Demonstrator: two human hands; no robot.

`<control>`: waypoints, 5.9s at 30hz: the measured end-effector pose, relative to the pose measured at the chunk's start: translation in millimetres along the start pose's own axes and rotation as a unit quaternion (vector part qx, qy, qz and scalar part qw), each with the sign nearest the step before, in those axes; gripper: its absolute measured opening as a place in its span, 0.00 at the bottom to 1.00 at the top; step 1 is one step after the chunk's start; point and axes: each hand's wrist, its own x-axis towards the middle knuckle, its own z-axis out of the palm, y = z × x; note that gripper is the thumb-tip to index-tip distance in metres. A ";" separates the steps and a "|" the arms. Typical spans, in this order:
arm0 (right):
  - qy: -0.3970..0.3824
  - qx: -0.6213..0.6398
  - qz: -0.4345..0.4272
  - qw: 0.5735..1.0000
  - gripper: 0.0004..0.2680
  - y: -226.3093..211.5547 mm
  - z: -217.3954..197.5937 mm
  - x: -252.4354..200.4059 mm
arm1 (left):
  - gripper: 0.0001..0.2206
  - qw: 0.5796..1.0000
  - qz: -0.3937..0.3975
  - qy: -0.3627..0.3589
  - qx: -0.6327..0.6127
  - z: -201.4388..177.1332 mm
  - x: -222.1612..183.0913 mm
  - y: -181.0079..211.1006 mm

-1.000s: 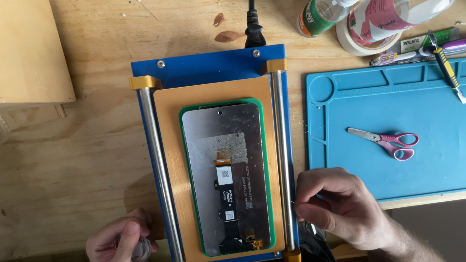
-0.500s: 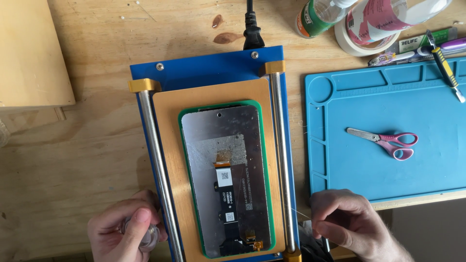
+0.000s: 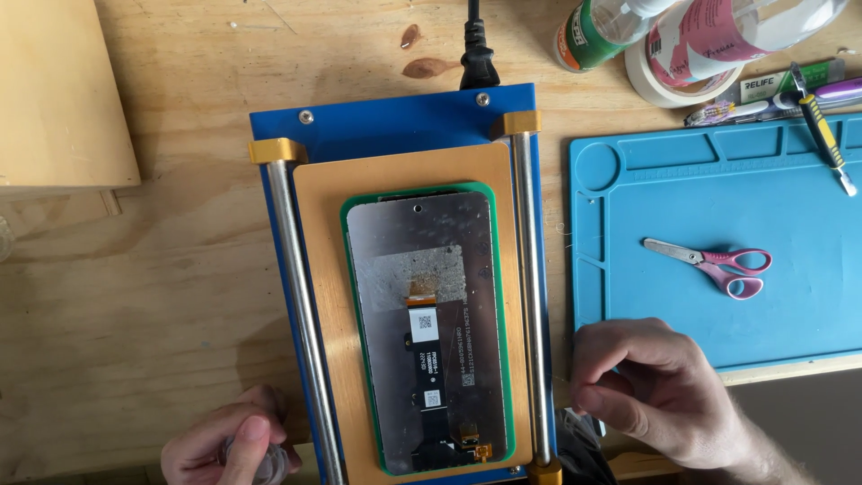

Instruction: Using a thin wire and a heating separator to remove the glass from a smartphone LCD screen.

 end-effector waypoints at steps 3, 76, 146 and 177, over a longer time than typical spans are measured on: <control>-0.013 -0.044 -0.025 0.999 0.05 -10.9 3.4 15.2 | 0.23 0.999 0.029 0.012 0.015 4.2 -6.1 6.2; 0.084 0.078 0.039 0.993 0.06 41.4 6.7 -37.6 | 0.20 0.996 0.057 -0.059 0.028 19.7 26.1 52.3; 0.033 0.020 -0.009 0.999 0.03 31.0 13.2 -10.1 | 0.17 0.998 -0.042 -0.044 -0.018 -19.5 -3.1 0.7; 0.092 0.014 0.002 0.996 0.06 18.8 25.8 -2.8 | 0.20 0.996 -0.015 -0.064 -0.054 -36.8 -17.5 -7.3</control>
